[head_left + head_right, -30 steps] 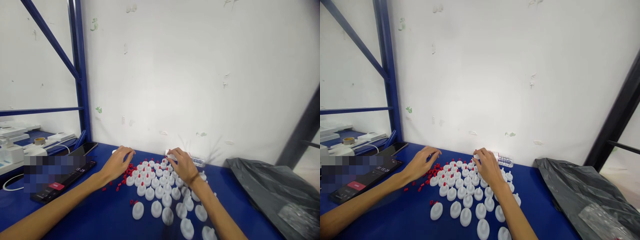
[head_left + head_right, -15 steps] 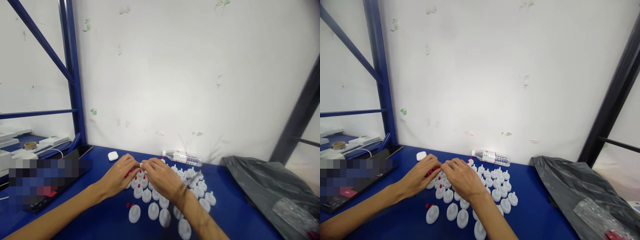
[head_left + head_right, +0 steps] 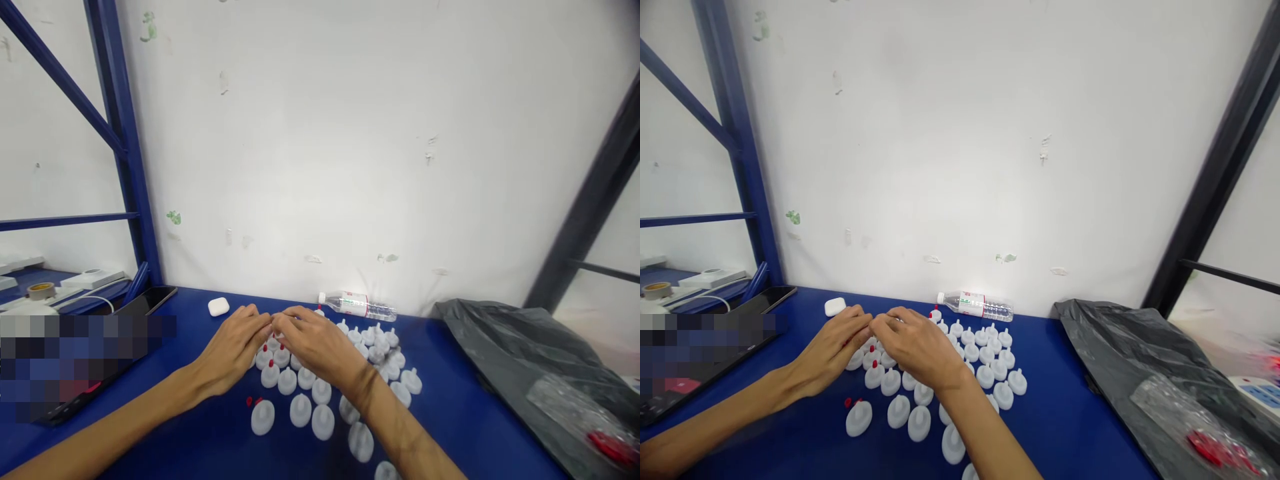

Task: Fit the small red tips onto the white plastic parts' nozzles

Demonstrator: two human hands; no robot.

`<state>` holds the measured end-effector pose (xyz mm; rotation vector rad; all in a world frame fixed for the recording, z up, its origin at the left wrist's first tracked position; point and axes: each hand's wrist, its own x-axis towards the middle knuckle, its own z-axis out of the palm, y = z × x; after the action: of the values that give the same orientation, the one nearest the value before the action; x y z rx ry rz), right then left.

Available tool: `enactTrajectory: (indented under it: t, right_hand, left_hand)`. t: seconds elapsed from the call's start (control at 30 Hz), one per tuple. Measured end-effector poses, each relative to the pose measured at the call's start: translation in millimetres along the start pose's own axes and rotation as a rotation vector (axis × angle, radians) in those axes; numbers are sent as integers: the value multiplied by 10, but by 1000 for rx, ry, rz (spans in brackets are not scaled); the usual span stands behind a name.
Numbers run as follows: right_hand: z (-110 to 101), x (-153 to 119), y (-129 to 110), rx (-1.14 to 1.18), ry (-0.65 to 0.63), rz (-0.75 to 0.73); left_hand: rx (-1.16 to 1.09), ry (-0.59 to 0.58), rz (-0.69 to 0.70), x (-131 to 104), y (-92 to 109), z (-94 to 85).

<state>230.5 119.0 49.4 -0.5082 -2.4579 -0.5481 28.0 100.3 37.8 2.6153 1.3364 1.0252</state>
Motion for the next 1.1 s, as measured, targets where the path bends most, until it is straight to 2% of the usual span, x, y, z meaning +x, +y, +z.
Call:
enactTrajectory:
  t: [0.1, 0.17, 0.27, 0.33, 0.37, 0.47, 0.57, 0.9, 1.0, 1.1]
  right_hand:
    - [-89, -37, 169, -35, 44, -8]
    - [-146, -169, 395, -41, 97, 125]
    - [-181, -465, 771, -42, 184, 565]
    - [-154, -641, 945, -39, 154, 739]
    - [-127, -706, 995, -36, 138, 774]
    - [-36, -800, 1036, -14, 73, 801]
    - [17, -810, 1030, 2, 5, 827]
    - [19, -884, 1051, -48, -204, 901]
    - [18, -883, 1022, -54, -212, 884]
    - [10, -833, 960, -52, -166, 833]
  left_hand:
    - [-280, 36, -260, 4, 26, -17]
    - [-341, 65, -354, 5, -10, -53]
    - [-98, 142, -276, 27, -181, -114]
    - [44, 141, -246, 56, -351, -127]
    - [102, 113, -255, 71, -440, -123]
    - [167, 40, -303, 109, -663, -88]
    - [166, -3, -331, 119, -773, -52]
    - [242, -95, -379, 86, -864, -51]
    - [262, -128, -385, 72, -882, -61]
    - [271, -159, -385, 58, -899, -56]
